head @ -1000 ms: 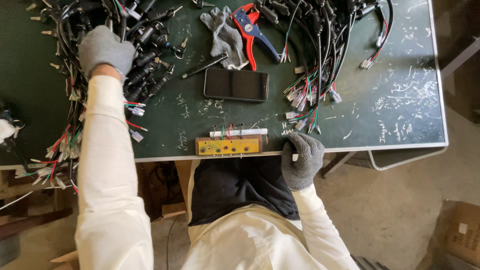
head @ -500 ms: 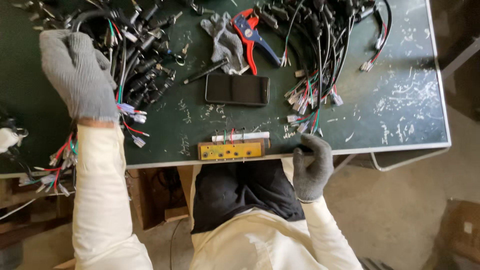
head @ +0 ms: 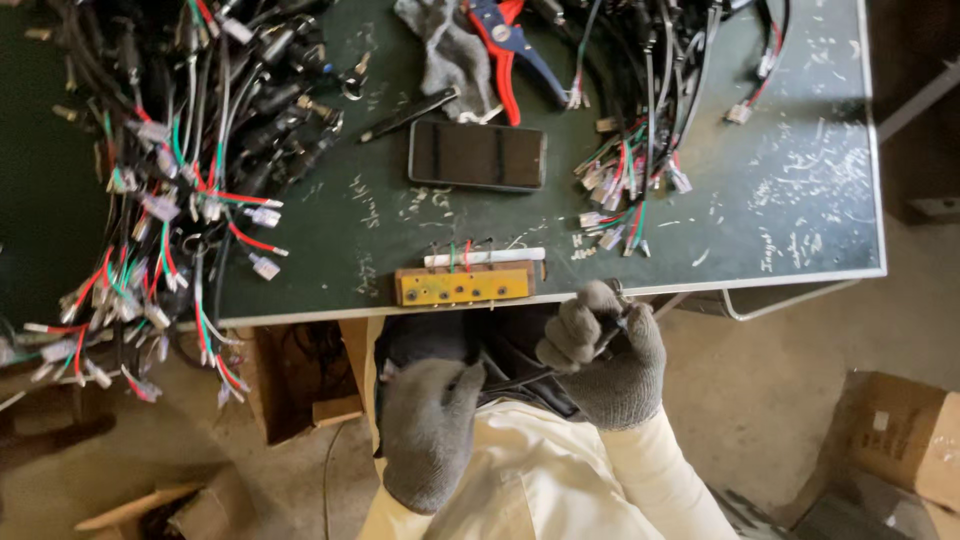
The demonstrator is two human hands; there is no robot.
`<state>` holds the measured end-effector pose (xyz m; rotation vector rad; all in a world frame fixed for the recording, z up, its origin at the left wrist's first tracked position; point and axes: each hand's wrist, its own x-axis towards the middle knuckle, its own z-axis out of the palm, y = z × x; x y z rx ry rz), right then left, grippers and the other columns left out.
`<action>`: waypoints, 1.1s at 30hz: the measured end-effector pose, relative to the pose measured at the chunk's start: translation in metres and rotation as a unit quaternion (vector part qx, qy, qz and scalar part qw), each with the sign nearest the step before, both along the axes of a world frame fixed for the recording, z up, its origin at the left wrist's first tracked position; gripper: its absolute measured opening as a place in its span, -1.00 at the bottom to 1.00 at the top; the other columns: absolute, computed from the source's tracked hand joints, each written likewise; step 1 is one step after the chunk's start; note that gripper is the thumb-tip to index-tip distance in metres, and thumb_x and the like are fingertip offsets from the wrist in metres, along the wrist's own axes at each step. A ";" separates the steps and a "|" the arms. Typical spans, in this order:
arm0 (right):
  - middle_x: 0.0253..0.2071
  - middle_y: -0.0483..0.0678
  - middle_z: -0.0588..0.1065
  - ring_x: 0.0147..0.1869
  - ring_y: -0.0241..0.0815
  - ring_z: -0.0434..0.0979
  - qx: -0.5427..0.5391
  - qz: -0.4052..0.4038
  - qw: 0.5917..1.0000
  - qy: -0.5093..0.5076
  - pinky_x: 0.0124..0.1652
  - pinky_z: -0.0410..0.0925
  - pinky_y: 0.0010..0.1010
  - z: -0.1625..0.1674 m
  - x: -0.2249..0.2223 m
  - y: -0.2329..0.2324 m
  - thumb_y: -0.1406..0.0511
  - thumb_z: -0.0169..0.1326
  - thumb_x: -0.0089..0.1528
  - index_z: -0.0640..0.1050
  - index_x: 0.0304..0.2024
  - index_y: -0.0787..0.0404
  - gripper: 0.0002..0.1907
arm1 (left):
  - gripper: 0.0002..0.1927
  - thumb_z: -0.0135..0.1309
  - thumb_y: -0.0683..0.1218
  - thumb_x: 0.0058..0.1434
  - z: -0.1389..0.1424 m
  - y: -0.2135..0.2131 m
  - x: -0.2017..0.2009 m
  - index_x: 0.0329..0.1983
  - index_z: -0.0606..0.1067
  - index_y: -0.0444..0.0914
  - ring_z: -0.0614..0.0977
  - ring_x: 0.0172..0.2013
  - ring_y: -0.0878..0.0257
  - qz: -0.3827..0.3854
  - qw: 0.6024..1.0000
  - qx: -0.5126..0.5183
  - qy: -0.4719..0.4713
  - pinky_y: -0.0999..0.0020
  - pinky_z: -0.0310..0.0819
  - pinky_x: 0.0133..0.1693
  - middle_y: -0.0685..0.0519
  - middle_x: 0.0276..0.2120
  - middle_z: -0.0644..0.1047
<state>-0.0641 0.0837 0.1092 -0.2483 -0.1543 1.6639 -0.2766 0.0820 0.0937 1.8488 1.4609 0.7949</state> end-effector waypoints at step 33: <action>-0.39 -0.04 0.51 -0.43 -0.32 0.44 -0.169 0.080 0.916 -0.355 -0.45 0.27 -0.55 -0.036 -0.026 -0.014 0.31 0.30 0.22 0.55 -0.16 0.32 -0.75 | -0.77 0.25 -0.26 0.19 -0.005 0.007 -0.007 -0.09 0.53 -0.29 0.72 -0.27 0.15 -0.048 0.986 -0.018 -0.157 0.35 0.58 -0.22 -0.07 -0.24 0.66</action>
